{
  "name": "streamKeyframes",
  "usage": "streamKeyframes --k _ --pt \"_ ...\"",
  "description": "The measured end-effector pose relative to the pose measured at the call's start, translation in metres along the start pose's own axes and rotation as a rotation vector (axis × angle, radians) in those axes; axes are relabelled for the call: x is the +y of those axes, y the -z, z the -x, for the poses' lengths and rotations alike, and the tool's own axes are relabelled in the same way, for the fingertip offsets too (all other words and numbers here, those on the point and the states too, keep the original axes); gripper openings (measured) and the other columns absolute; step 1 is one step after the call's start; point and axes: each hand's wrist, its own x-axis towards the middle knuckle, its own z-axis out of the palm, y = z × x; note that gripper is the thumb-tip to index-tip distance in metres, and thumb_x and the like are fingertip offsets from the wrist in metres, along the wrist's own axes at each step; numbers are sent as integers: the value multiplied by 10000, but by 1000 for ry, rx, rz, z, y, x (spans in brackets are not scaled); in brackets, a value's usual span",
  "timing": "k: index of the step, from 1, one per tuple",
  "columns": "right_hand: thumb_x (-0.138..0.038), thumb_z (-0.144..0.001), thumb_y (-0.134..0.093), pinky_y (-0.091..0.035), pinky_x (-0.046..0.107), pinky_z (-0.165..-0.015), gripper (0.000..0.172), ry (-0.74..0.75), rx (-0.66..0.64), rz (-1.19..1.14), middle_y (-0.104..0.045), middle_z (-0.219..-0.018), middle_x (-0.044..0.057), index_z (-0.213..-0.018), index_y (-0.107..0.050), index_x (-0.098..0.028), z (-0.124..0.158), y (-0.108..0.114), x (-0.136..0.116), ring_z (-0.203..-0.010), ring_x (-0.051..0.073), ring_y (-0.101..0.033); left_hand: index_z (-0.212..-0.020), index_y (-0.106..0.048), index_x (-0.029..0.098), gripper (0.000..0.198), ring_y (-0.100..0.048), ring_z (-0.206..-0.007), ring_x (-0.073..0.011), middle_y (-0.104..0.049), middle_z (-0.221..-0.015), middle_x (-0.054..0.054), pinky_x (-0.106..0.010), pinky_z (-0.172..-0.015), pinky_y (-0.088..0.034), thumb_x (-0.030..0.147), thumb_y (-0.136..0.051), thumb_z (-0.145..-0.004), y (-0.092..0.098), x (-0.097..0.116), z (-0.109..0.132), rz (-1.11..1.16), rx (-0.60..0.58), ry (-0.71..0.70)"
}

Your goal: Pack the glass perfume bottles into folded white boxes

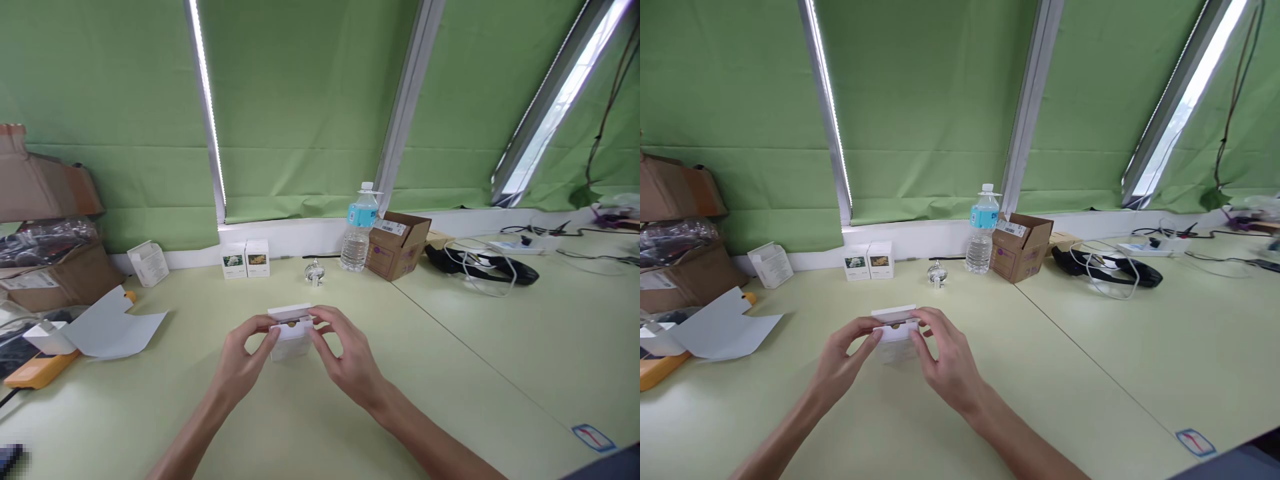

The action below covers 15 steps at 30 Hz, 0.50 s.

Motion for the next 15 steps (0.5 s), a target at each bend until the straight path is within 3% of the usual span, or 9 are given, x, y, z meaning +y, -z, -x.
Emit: streamKeyframes --k 3,5,9,15 --pt "-235 -958 -530 -607 355 -784 379 -98 48 -1 -558 -1307 90 -1331 -463 -258 2 -2 1 -1033 207 -610 -949 -516 238 189 -670 -893 -176 -698 -921 -12 -310 -812 -517 380 -627 -892 -6 3 3 112 85 93" --pt "-260 -960 -527 -611 374 -801 444 -145 13 20 -533 -1360 92 -1388 -410 -265 3 -2 2 -1075 221 -602 -986 -470 243 235 -672 -885 -177 -695 -926 -13 -292 -762 -515 383 -630 -887 -9 5 3 177 90 152" --pt "-273 -994 -466 -607 372 -845 382 -141 -97 15 -605 -1295 64 -1376 -451 -283 3 -1 3 -1094 211 -616 -996 -543 223 184 -668 -890 -182 -682 -915 -27 -289 -757 -517 372 -596 -902 -11 8 1 196 47 173" --pt "-293 -985 -516 -594 381 -846 305 -48 -100 46 -635 -1241 67 -1286 -551 -269 1 -1 3 -1110 228 -611 -1013 -619 218 151 -668 -957 -189 -700 -1017 -51 -334 -865 -530 316 -555 -917 -11 0 0 127 65 97"
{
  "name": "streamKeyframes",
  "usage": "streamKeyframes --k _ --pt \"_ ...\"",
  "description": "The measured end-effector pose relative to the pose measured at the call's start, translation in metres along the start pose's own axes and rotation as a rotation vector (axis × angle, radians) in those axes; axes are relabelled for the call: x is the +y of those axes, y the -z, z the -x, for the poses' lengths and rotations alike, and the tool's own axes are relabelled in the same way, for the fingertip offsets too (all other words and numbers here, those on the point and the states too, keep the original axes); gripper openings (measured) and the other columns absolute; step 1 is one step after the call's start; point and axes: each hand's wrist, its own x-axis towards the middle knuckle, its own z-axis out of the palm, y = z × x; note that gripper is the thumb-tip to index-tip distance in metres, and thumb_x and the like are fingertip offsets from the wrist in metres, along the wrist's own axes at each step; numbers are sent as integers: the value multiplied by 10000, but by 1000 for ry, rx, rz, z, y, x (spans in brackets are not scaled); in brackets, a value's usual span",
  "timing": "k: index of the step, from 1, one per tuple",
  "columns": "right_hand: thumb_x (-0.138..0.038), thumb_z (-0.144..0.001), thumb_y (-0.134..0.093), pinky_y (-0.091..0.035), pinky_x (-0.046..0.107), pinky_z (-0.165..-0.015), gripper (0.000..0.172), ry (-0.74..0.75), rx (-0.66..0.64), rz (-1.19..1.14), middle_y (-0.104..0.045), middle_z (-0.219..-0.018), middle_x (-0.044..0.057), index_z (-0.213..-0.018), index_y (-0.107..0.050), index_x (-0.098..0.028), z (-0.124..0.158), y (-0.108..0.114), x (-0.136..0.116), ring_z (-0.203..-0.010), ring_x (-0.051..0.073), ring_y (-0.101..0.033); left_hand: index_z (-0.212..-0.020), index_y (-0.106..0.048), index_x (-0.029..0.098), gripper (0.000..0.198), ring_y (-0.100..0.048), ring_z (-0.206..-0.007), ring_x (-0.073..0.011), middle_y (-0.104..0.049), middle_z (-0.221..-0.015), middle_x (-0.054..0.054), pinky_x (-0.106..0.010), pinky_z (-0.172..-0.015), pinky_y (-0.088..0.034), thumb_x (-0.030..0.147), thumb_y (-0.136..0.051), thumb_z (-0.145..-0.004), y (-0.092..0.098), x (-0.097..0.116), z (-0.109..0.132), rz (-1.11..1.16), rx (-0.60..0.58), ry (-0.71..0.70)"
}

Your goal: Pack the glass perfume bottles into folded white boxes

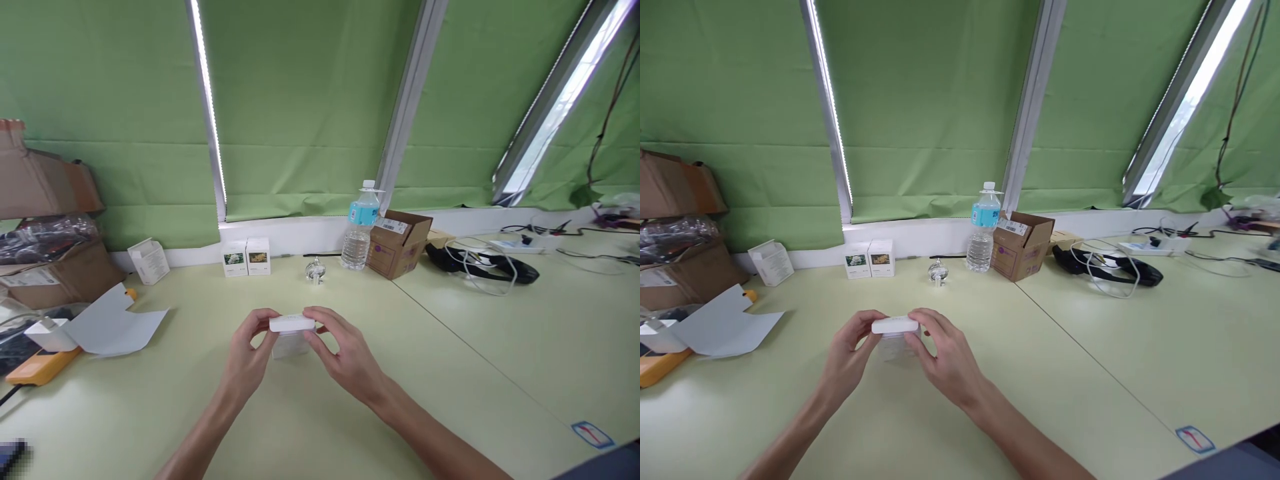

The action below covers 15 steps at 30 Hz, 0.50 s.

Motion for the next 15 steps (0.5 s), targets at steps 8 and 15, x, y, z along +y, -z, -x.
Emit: streamKeyframes --k 8,15 --pt "-257 -989 -503 -601 344 -788 262 12 27 3 -654 -1189 61 -1232 -599 -265 -2 0 1 -1038 207 -641 -1236 -612 280 305 -551 -1252 -235 -595 -1360 -64 -389 -1015 -482 344 -511 -956 7 -5 5 -115 -111 -155" --pt "-253 -975 -525 -608 372 -827 272 25 30 13 -651 -1209 73 -1225 -634 -265 -1 2 2 -1063 220 -646 -1108 -712 284 237 -620 -1171 -236 -690 -1217 -50 -377 -963 -530 348 -553 -943 4 -5 3 -164 -24 -174"
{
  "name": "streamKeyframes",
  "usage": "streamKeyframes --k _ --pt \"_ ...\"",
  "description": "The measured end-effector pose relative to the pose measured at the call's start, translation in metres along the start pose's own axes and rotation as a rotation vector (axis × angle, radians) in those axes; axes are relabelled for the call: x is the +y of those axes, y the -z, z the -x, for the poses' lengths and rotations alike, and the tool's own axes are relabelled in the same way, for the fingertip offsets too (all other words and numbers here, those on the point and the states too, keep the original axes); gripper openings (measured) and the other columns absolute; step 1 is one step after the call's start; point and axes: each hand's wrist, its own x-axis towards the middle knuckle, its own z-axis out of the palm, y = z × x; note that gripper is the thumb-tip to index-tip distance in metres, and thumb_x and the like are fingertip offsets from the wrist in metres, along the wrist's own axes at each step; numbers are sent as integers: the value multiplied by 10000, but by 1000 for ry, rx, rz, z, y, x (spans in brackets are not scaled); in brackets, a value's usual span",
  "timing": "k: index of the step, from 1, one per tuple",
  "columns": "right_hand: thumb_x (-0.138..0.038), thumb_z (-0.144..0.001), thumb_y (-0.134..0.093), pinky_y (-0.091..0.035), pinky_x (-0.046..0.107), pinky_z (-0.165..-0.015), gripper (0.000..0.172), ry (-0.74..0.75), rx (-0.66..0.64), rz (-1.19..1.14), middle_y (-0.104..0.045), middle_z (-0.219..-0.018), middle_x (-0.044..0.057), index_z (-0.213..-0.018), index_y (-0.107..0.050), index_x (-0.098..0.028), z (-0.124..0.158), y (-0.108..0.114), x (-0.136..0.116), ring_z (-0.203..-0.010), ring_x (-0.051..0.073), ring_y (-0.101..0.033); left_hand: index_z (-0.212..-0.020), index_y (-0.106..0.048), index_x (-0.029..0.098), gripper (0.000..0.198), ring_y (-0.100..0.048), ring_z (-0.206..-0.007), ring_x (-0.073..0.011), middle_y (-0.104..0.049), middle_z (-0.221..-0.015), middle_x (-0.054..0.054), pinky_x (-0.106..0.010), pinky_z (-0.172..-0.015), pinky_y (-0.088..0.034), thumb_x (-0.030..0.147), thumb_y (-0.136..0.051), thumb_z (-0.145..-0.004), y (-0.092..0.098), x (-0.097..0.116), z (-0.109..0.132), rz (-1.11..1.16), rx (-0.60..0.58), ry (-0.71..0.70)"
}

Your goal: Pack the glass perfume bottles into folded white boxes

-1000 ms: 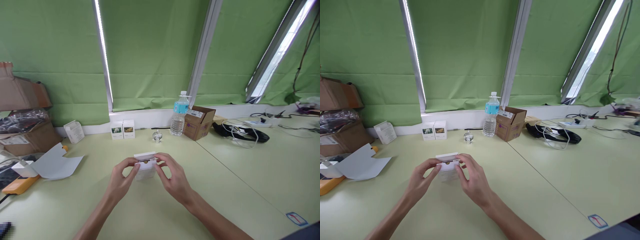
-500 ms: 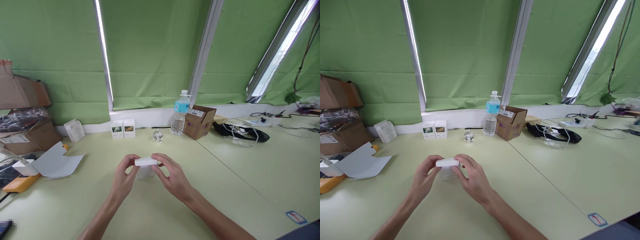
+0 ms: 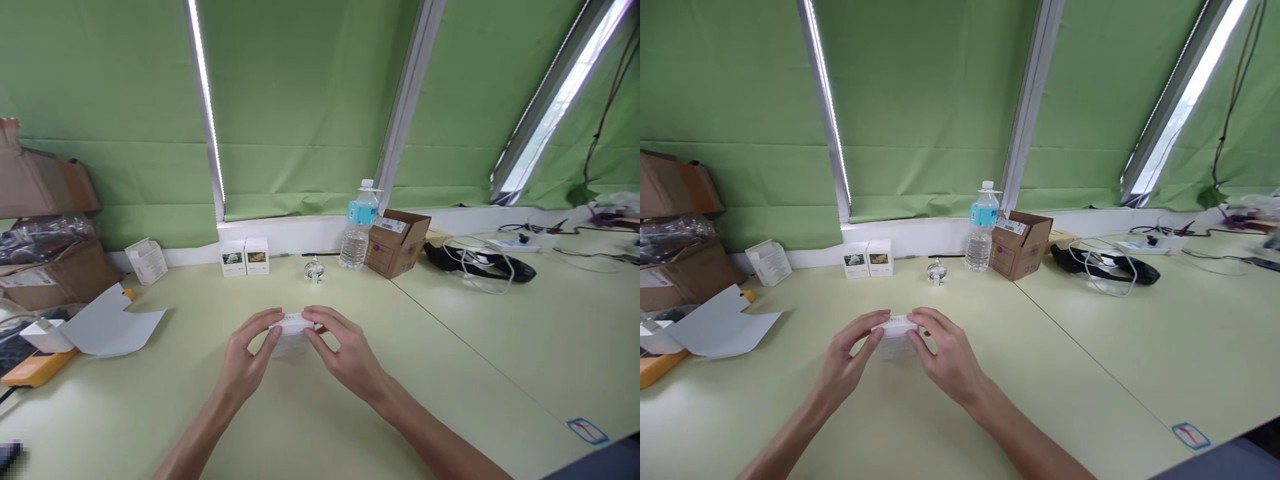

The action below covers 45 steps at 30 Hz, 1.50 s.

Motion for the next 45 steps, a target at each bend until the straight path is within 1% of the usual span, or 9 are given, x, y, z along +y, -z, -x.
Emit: streamKeyframes --k 15,24,28,31,34,36,38,41,45 --pt "-266 -987 -519 -588 376 -891 227 -11 13 42 -684 -1178 68 -1114 -708 -260 0 1 2 -1084 224 -662 -1043 -734 276 229 -639 -1084 -213 -706 -1115 -50 -346 -919 -520 328 -528 -960 1 -1 0 -12 -16 -38" --pt "-291 -982 -495 -624 343 -757 301 -65 -50 54 -692 -1189 52 -1244 -643 -291 0 -1 6 -974 206 -693 -1195 -605 230 380 -672 -1012 -218 -695 -1144 -73 -315 -808 -547 489 -541 -924 -6 1 -2 197 -30 280" --pt "-341 -970 -518 -617 368 -794 472 -98 -145 97 -622 -1329 66 -1438 -459 -316 4 -4 3 -1035 221 -677 -1043 -625 214 298 -669 -970 -211 -708 -1077 -65 -333 -829 -530 470 -509 -947 -7 4 -1 229 -66 249" --pt "-420 -915 -602 -599 407 -819 827 -175 -271 98 -496 -1464 102 -1569 -106 -318 8 -9 -4 -1156 270 -623 -945 -615 219 216 -665 -957 -210 -708 -1033 -49 -353 -859 -522 430 -608 -899 -9 6 3 194 -56 211" --pt "-474 -838 -689 -583 421 -811 1130 -282 -347 27 -471 -1474 141 -1544 172 -283 12 -13 -8 -1144 293 -624 -862 -607 219 180 -627 -1088 -230 -657 -1196 -68 -378 -930 -501 392 -657 -868 -14 7 8 160 -66 103" --pt "-476 -813 -715 -575 405 -802 1195 -326 -380 -41 -534 -1414 130 -1528 221 -273 12 -14 -10 -1093 279 -645 -824 -606 217 189 -590 -1170 -235 -616 -1266 -77 -390 -974 -484 380 -586 -916 -17 6 10 157 -57 52" --pt "-468 -802 -728 -564 394 -810 1171 -345 -391 -71 -562 -1384 112 -1546 159 -287 11 -14 -11 -1074 270 -650 -867 -619 222 194 -554 -1233 -236 -593 -1293 -83 -402 -1008 -469 372 -528 -950 -18 3 10 148 -14 59" --pt "-420 -819 -715 -551 386 -825 1047 -353 -383 -93 -615 -1323 98 -1571 2 -294 9 -13 -14 -1031 262 -666 -1158 -580 255 280 -492 -1317 -245 -509 -1416 -90 -428 -1064 -441 398 -585 -917 -15 -4 7 151 1 155" --pt "-310 -851 -668 -556 353 -788 949 -363 -382 -203 -697 -1173 80 -1571 -50 -268 9 -15 -20 -953 242 -690 -1380 -443 252 582 -563 -1247 -255 -555 -1388 -113 -425 -1022 -480 463 -632 -872 -7 -16 4 248 -182 267"
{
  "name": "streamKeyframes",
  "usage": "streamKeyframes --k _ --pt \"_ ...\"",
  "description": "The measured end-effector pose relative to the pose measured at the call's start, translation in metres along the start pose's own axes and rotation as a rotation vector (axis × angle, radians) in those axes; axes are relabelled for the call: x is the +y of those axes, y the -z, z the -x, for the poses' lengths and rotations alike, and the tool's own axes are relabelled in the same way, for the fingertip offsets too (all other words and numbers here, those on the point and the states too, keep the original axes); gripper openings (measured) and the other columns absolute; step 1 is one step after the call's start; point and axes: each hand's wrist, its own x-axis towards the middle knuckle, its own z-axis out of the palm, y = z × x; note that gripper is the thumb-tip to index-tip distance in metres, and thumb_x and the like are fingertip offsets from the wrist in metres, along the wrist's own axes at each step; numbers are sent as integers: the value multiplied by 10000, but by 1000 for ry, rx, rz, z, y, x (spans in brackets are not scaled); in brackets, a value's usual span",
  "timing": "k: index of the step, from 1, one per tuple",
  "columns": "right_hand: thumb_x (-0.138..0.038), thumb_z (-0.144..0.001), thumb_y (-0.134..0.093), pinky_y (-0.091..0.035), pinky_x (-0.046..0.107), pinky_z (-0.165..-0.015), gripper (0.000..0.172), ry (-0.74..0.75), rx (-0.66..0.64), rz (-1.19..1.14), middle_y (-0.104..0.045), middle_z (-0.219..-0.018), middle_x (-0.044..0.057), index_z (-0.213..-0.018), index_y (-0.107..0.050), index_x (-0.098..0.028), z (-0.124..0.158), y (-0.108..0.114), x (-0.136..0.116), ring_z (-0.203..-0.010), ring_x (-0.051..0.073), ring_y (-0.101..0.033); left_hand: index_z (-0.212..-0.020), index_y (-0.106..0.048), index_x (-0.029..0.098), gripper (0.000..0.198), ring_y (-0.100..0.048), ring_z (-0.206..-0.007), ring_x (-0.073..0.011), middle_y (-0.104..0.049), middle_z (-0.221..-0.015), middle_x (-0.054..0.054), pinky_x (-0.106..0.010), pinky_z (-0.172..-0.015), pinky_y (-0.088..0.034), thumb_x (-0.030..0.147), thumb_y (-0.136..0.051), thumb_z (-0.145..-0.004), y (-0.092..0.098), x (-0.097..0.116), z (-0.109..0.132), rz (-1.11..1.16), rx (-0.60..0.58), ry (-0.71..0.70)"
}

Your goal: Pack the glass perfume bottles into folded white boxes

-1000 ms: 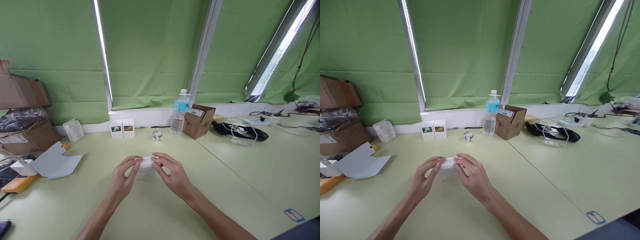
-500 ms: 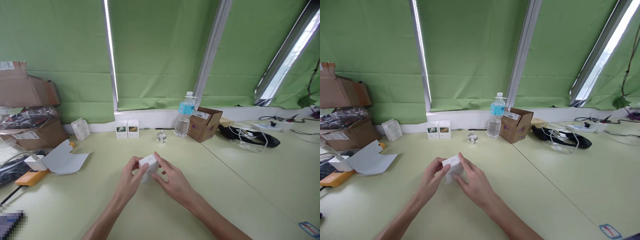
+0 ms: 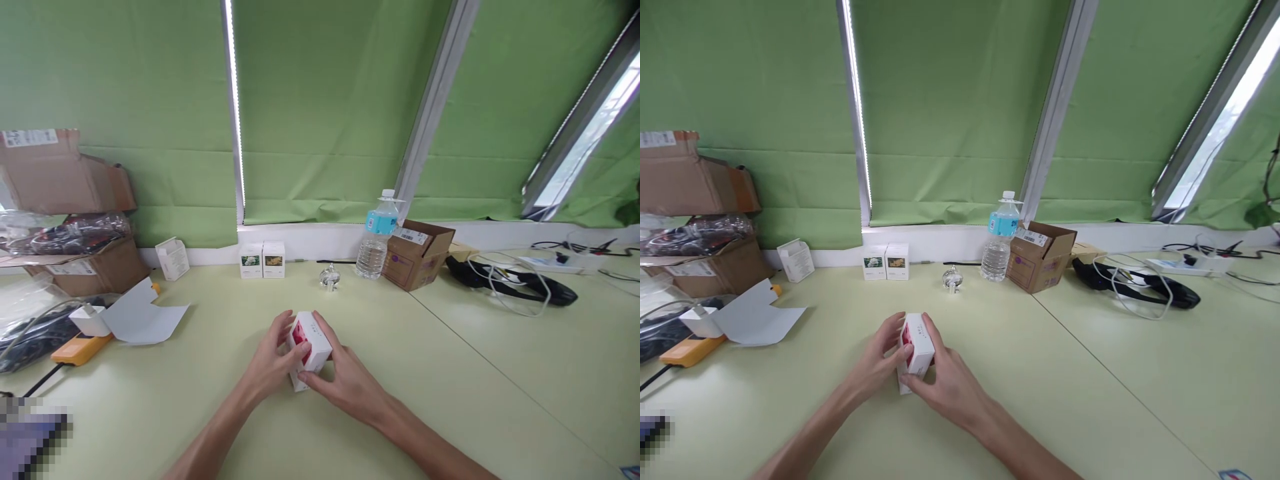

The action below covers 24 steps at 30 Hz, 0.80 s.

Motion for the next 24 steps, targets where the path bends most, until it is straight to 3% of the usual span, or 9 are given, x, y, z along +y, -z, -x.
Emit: streamKeyframes --k 2,4,8,14,19,24 --pt "-293 -850 -661 -556 348 -798 914 0 2 -33 -697 -1168 74 -1565 -92 -268 -1 -1 0 -967 238 -685 -1296 -528 214 521 -650 -1074 -243 -671 -1203 -98 -388 -905 -535 483 -632 -863 5 -2 -1 12 -117 24" --pt "-295 -852 -655 -551 350 -829 853 -9 19 -40 -698 -1151 64 -1548 -162 -265 -3 -1 4 -971 229 -680 -1161 -603 187 437 -672 -937 -225 -715 -1046 -70 -345 -809 -546 480 -657 -841 8 -1 -2 1 -151 46" --pt "-259 -882 -597 -534 363 -888 739 -15 126 45 -681 -1159 45 -1517 -219 -276 -10 1 18 -1003 212 -657 -1128 -601 197 390 -676 -970 -236 -723 -1077 -68 -325 -805 -535 409 -695 -815 12 1 -3 41 -60 84" --pt "-223 -901 -553 -424 422 -1078 672 134 154 341 -453 -1484 64 -1505 -267 -298 -14 -5 31 -1343 247 -445 -1054 -648 211 328 -674 -926 -229 -735 -997 -47 -303 -787 -506 476 -610 -866 15 -4 -6 -46 -18 48" --pt "-245 -919 -561 -434 409 -1073 681 154 159 400 -463 -1473 92 -1512 -226 -264 -18 -16 33 -1320 246 -476 -873 -652 203 446 -618 -763 -208 -681 -776 -20 -270 -661 -437 572 -410 -943 18 -10 -6 -117 50 36" --pt "-279 -907 -622 -449 402 -1049 746 175 147 447 -470 -1473 115 -1511 -186 -245 -34 -24 35 -1302 261 -502 -976 -684 209 515 -623 -759 -229 -701 -806 -32 -300 -696 -454 628 -389 -929 25 -18 -10 -83 102 59"
